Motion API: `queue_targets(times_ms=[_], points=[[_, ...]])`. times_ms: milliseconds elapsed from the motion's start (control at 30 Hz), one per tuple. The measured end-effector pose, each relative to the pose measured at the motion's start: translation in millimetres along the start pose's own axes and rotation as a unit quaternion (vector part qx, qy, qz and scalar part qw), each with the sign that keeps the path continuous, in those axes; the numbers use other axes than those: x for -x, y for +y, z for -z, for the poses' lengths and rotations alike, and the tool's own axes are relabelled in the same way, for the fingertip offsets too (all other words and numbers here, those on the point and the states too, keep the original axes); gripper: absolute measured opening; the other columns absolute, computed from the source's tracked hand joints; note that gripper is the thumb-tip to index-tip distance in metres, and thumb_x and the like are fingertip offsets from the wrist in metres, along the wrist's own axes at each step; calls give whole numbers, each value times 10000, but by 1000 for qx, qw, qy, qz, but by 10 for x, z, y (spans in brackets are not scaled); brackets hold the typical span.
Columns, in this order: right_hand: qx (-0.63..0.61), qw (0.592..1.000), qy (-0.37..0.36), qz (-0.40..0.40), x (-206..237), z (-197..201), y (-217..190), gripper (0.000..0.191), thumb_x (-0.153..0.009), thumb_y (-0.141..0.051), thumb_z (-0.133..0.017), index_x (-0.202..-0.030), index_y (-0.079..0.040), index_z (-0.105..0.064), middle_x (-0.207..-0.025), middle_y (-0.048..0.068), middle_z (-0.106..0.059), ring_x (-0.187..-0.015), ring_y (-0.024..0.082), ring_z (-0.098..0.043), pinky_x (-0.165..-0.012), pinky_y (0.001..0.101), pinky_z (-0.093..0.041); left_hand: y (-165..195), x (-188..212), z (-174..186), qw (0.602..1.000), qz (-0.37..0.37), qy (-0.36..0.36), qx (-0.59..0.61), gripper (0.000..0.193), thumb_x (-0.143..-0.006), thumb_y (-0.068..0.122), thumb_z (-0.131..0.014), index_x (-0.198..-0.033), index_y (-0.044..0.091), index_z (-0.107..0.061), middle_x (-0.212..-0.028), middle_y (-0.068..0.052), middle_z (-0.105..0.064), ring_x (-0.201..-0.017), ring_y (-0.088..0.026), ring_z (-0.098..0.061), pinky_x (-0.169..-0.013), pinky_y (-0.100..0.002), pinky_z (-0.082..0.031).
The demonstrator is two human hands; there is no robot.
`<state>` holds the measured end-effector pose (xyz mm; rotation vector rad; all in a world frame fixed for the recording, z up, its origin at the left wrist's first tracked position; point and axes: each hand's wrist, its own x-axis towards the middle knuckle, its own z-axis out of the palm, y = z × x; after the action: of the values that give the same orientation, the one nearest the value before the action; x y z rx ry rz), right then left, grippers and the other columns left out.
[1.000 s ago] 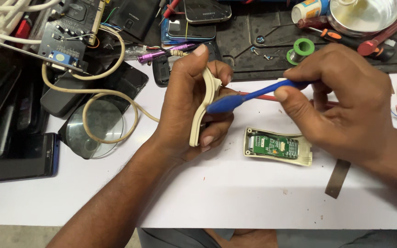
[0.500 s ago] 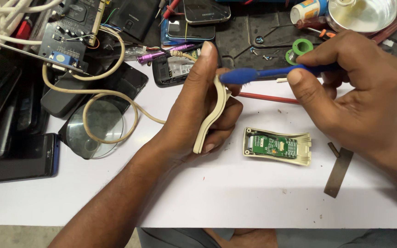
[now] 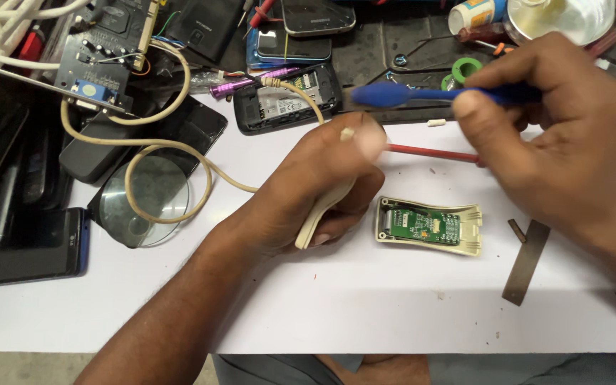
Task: The person disassembles a beige corded telephone handset, cleans the interior of the plastic housing with a brush, and reassembles the handset. They use a screwdriver to open the case and a brush to remove debris before snapping the halves back together.
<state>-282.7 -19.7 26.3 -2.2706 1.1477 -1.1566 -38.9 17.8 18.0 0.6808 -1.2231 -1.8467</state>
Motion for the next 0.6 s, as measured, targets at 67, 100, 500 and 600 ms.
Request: queue_targets(times_ms=[67, 100, 500, 600], points=[[-115, 993, -13, -38, 15, 7, 25, 211, -1017, -189, -699, -1093, -16, -604, -946, 7, -624, -791, 40, -598, -700, 195, -501, -4, 20, 32, 999, 1, -17, 35, 290, -886, 268, -614, -1026, 88, -434, -665, 3, -421, -450, -80, -362, -372, -256, -301], [-94, 995, -30, -27, 30, -3, 38, 206, -1014, -177, -701, -1087, -6, -612, -944, 21, -628, -804, 53, -606, -710, 201, -510, -15, 24, 41, 998, 2, -27, 53, 291, -826, 145, -616, -1041, 95, -426, -699, -1, -439, -472, -80, -381, -392, -251, -321], [-11, 998, -47, 37, -32, -20, 68, 188, -999, -121, -737, -1057, 23, -631, -969, 75, -659, -805, 111, -634, -684, 241, -525, 9, 31, 32, 999, -22, -28, -16, 867, -699, 182, -479, -1527, -24, -323, -826, -85, -513, -620, -133, -435, -535, -281, -406], [-5, 997, -43, 68, 9, -66, 5, 181, -963, -97, -743, -1025, 34, -635, -957, 102, -648, -784, 128, -638, -631, 248, -518, -16, 20, 8, 996, -13, -22, -87, 869, -669, 198, -467, -1499, -36, -357, -730, -73, -490, -548, -124, -409, -465, -270, -378]])
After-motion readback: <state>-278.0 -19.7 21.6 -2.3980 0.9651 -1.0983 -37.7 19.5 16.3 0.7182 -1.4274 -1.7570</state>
